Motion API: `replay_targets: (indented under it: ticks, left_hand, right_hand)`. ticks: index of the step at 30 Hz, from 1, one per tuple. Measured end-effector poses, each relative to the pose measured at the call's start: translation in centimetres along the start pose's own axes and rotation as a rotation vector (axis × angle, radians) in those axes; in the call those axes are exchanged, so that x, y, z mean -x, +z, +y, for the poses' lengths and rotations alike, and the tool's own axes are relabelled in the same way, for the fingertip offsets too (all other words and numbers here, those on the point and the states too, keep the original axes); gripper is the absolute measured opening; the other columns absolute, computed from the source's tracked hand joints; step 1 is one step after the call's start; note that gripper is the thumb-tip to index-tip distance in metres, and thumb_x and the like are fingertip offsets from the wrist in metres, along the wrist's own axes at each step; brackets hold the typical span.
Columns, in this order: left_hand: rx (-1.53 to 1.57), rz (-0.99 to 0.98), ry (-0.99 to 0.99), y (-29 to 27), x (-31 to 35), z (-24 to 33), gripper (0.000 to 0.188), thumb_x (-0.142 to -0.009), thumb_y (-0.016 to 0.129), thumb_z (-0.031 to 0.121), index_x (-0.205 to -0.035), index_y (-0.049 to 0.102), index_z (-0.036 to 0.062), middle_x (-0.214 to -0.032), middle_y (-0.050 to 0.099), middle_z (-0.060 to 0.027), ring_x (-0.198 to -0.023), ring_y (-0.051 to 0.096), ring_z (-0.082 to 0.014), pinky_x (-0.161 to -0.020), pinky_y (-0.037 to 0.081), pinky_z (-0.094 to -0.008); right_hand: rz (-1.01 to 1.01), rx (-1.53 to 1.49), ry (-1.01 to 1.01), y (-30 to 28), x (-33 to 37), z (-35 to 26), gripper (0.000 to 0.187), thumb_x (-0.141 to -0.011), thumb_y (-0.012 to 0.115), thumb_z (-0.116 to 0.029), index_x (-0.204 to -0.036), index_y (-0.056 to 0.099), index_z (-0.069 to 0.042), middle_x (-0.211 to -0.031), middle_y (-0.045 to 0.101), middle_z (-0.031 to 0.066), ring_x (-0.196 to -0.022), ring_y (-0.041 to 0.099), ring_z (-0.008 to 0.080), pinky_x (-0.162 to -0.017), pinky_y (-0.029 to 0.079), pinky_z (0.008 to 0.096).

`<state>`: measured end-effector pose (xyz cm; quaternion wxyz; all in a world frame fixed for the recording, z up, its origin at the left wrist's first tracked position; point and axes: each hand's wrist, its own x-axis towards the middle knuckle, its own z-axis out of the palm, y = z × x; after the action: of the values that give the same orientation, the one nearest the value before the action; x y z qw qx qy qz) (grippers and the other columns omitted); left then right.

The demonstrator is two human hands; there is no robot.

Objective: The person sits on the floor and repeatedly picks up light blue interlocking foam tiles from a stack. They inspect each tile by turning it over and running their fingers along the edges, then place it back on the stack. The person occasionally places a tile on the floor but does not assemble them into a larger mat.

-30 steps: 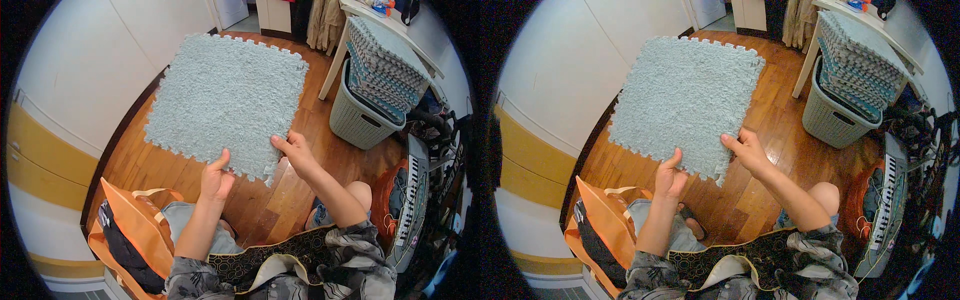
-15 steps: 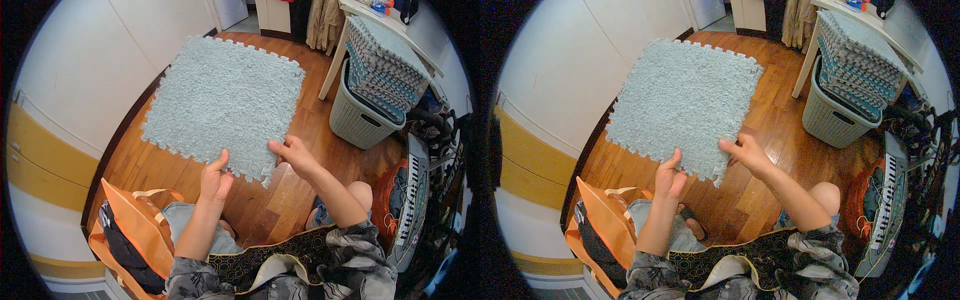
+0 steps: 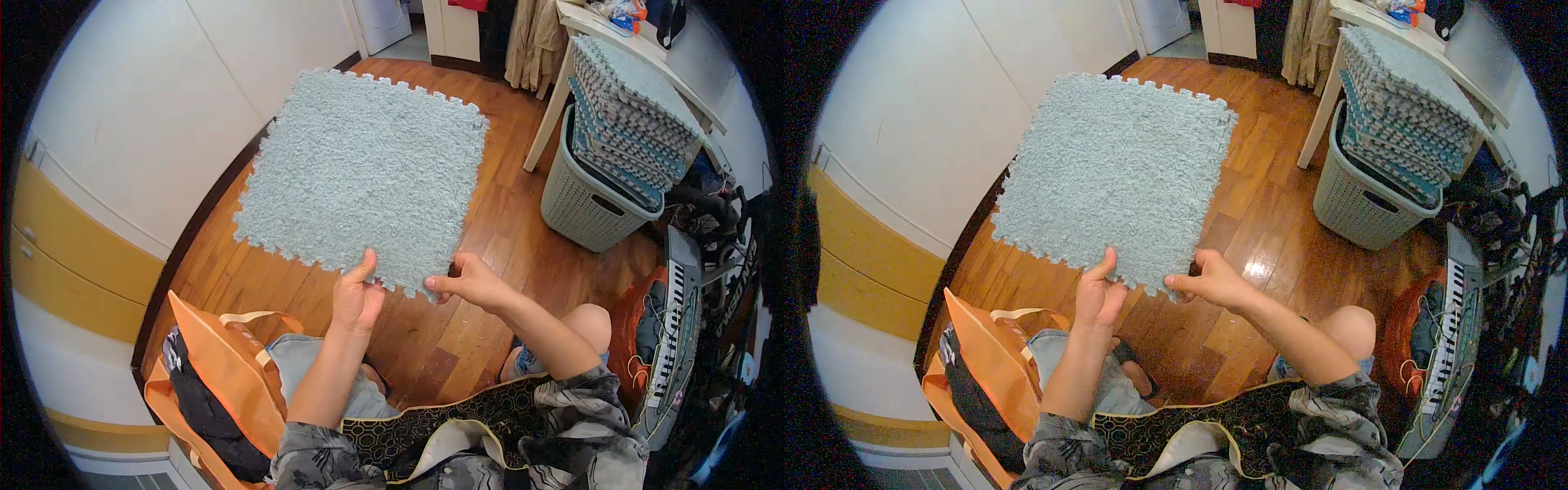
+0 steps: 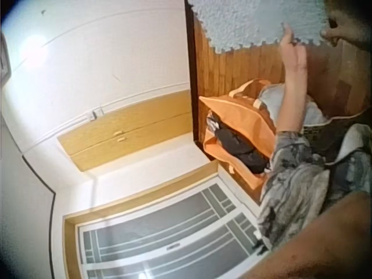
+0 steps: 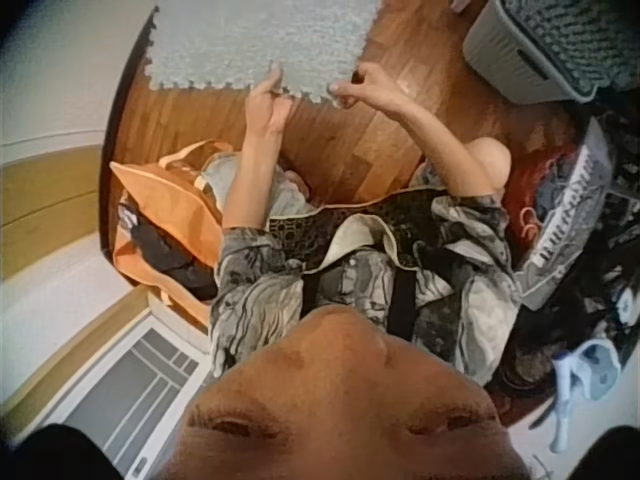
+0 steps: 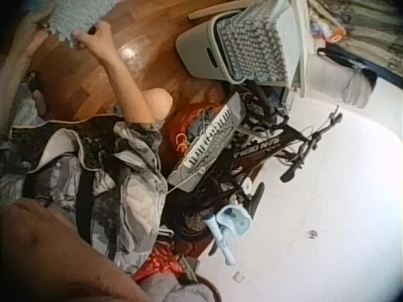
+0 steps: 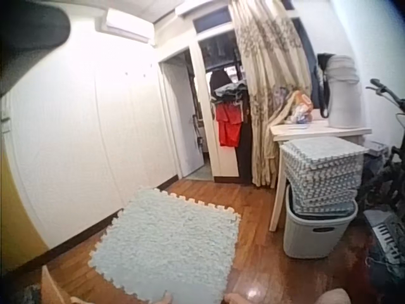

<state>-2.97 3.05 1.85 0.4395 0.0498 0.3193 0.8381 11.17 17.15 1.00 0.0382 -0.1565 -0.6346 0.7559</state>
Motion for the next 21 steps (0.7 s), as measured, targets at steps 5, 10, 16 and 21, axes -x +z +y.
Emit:
replay_targets:
  ticks: [5, 10, 16, 21]
  left_hand:
    - [-0.07, -0.065, -0.004, -0.8, -0.4, 0.3, 0.04, -0.081, 0.058, 0.003, -0.119, 0.045, 0.0011, -0.114, 0.053, -0.0103, -0.107, 0.049, -0.0245, -0.094, 0.038, -0.0404]
    - [-0.308, -0.107, -0.082, -2.1, -0.7, 1.8, 0.043, -0.077, 0.061, -0.002, -0.118, 0.048, 0.0035, -0.111, 0.056, -0.0086, -0.102, 0.054, -0.0236, -0.088, 0.043, -0.0394]
    - [-0.378, -0.15, 0.045, -3.7, -0.4, 3.3, 0.047, -0.075, 0.063, -0.002, -0.119, 0.047, 0.003, -0.111, 0.055, -0.0091, -0.103, 0.053, -0.0242, -0.089, 0.043, -0.0387]
    - [-0.318, -0.142, 0.052, -2.5, 0.7, 3.4, 0.053, -0.075, 0.063, -0.003, -0.123, 0.042, 0.0047, -0.114, 0.053, -0.0087, -0.106, 0.051, -0.0251, -0.091, 0.042, -0.0406]
  right_hand:
    - [0.301, -0.076, -0.096, -1.9, -0.4, 0.1, 0.049, -0.074, 0.072, -0.027, -0.107, 0.053, 0.003, -0.098, 0.061, 0.0104, -0.085, 0.058, 0.0189, -0.07, 0.048, 0.032]
    - [0.616, -0.422, -0.393, -7.0, 1.3, -3.9, 0.045, -0.077, 0.069, -0.029, -0.107, 0.053, 0.002, -0.101, 0.06, 0.0097, -0.089, 0.057, 0.0195, -0.075, 0.048, 0.0342]
    - [0.497, -0.038, -0.189, -10.3, 5.1, -5.3, 0.03, -0.083, 0.061, -0.03, -0.094, 0.057, -0.002, -0.084, 0.063, 0.0074, -0.07, 0.061, 0.015, -0.062, 0.051, 0.0277]
    - [0.475, -0.109, -0.233, -10.4, 6.2, -4.8, 0.028, -0.086, 0.058, -0.029, -0.091, 0.056, -0.002, -0.081, 0.063, 0.0095, -0.069, 0.061, 0.0144, -0.058, 0.051, 0.025]
